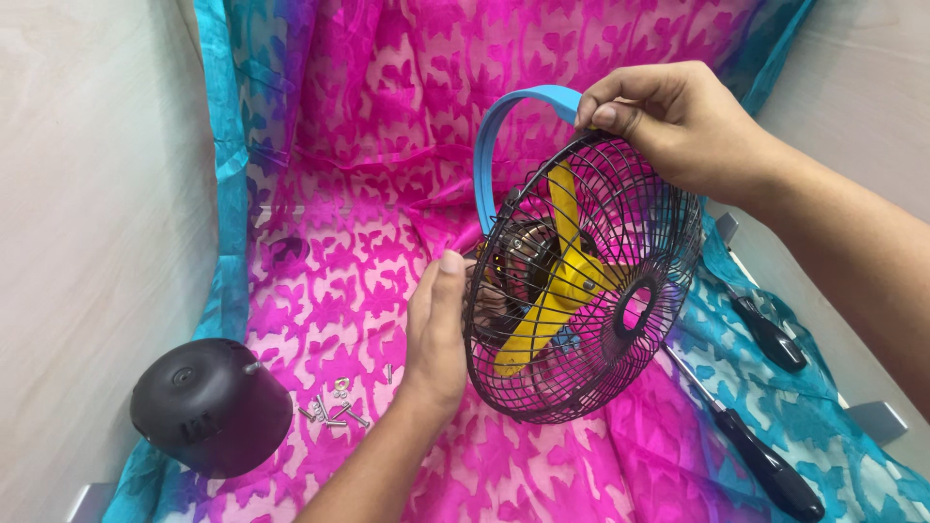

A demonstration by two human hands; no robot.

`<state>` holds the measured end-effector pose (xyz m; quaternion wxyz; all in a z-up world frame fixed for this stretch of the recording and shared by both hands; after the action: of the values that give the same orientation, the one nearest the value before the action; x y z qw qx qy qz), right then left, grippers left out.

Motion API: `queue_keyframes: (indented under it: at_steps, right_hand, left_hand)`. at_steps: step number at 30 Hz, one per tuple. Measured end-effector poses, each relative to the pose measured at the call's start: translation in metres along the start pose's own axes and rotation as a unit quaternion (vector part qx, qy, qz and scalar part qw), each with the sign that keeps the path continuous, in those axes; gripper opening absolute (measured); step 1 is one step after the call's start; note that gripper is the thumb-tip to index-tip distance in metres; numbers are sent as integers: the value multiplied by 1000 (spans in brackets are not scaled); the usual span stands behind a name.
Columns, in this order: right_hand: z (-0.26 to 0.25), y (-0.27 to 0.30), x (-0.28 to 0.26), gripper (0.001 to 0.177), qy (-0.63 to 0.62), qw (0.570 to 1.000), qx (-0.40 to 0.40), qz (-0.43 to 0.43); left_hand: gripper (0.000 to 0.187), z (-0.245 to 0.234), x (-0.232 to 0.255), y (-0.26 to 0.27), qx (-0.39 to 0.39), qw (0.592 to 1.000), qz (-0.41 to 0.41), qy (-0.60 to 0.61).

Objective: The person assembles a small electric fan by attaching the base to the neck, mounting the fan head with blades and cage, and securing the components with screws. The person uses a screwdriver to tighten the screws and positions the motor housing at the end.

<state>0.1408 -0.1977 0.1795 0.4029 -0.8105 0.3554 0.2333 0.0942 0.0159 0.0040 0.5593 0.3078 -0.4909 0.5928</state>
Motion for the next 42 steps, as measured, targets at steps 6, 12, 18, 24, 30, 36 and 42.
queue_keyframes:
  at_steps: [6, 12, 18, 24, 30, 36, 42]
  right_hand:
    - [1, 8, 3, 15, 5, 1000, 5, 9]
    - [3, 19, 4, 17, -4, 1000, 13, -5]
    - [-5, 39, 5, 21, -5, 999, 36, 12]
    - [-8, 47, -1, 19, 0, 999, 26, 25]
    - [-3, 46, -4, 19, -26, 999, 34, 25]
    - [-10, 52, 9, 17, -123, 987, 94, 47]
    - [-12, 57, 13, 14, -119, 982, 149, -9]
  left_hand:
    - [46, 4, 71, -58, 90, 906, 221, -349]
    - [83, 83, 123, -109, -85, 777, 374, -498]
    - [91, 118, 106, -125, -240, 714, 294, -589]
    - [95, 119, 102, -120, -284, 730, 305, -541]
    - [91, 119, 97, -121, -254, 743, 304, -540]
    - [92, 120, 99, -122, -251, 756, 279, -537]
    - [92, 120, 99, -124, -257, 752, 252, -553]
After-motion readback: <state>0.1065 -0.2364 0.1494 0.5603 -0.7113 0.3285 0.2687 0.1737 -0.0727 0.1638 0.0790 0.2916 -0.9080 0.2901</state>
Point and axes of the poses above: each hand's wrist, its own y-axis away from the middle knuckle, its own z-axis out of the palm, x = y × z, the point moved 7 cm from there along -y, towards the middle knuckle, and after that the axes turned 6 degrees about -y, right-handed, at the moved point
